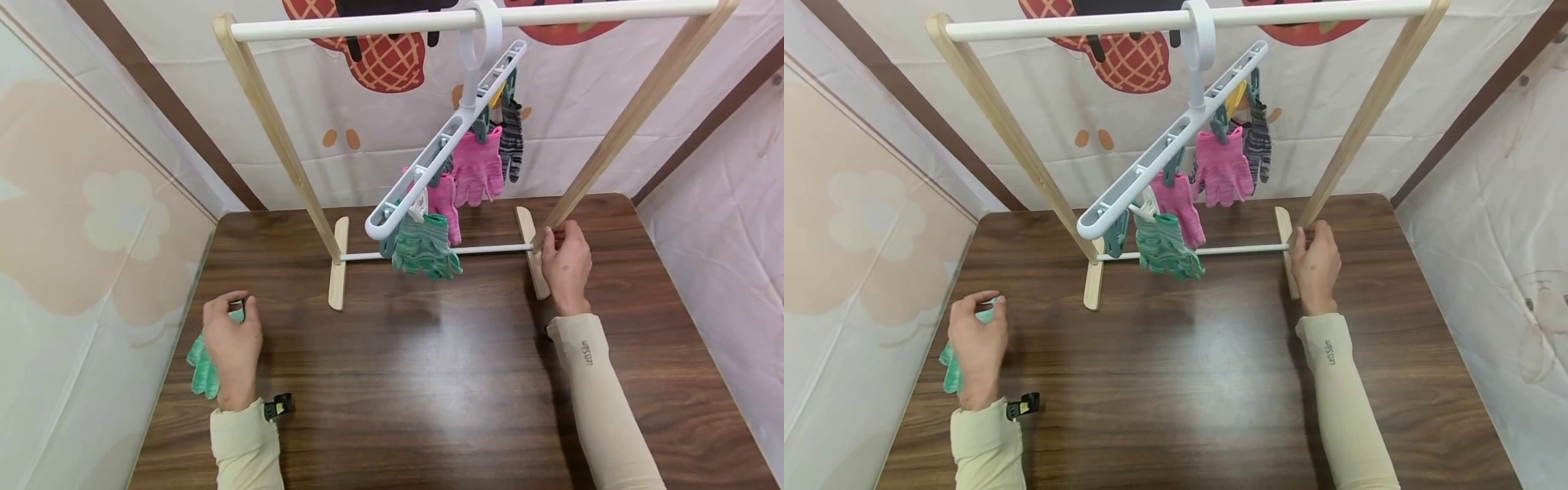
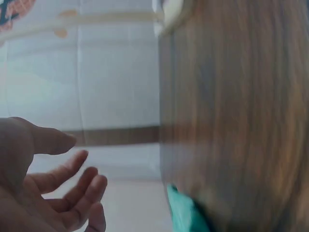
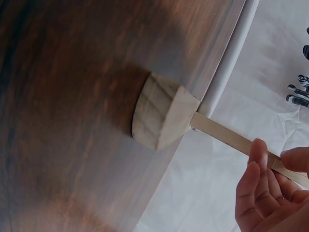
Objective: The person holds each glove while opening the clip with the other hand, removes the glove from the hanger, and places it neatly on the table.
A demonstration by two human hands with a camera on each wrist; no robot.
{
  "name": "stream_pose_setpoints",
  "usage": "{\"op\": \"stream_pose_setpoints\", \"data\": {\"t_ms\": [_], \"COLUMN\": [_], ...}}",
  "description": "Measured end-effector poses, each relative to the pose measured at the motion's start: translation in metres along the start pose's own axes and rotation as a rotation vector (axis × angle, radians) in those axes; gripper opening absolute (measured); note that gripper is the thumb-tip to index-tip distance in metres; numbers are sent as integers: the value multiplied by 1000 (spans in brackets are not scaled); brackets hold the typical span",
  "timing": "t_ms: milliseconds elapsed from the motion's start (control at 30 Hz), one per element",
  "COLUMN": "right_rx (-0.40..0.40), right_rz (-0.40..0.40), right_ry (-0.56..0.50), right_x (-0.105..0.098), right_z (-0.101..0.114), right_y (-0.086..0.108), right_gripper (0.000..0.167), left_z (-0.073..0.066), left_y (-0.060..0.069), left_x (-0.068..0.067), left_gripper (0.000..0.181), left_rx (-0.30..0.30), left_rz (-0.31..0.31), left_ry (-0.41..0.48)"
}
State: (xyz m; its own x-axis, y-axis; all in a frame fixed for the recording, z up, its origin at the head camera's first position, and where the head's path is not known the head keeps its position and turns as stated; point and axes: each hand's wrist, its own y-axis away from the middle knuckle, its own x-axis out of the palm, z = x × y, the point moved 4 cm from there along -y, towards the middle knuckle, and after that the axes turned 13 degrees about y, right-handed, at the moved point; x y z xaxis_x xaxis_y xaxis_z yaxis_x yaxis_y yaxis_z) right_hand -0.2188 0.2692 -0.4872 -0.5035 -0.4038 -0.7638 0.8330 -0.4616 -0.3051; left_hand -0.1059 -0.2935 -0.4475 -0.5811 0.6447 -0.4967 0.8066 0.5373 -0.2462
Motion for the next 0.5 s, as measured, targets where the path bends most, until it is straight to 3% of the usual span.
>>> {"op": "stream_pose_setpoints", "data": {"t_ms": [167,500], "right_rx": [0,13], "right_rz": [3,5], "right_ry": [-7,-12], "right_x": [0,0], "right_z": [1,1], "right_y": [-1,-1], "right_gripper": [25,25], "left_z": [-18,-37], "left_y": [4,13], "left_x": [14,35], "left_gripper": [20,20], "left_rx": [81,75], "left_rz": [10,95], "left_ry": [91,194]}}
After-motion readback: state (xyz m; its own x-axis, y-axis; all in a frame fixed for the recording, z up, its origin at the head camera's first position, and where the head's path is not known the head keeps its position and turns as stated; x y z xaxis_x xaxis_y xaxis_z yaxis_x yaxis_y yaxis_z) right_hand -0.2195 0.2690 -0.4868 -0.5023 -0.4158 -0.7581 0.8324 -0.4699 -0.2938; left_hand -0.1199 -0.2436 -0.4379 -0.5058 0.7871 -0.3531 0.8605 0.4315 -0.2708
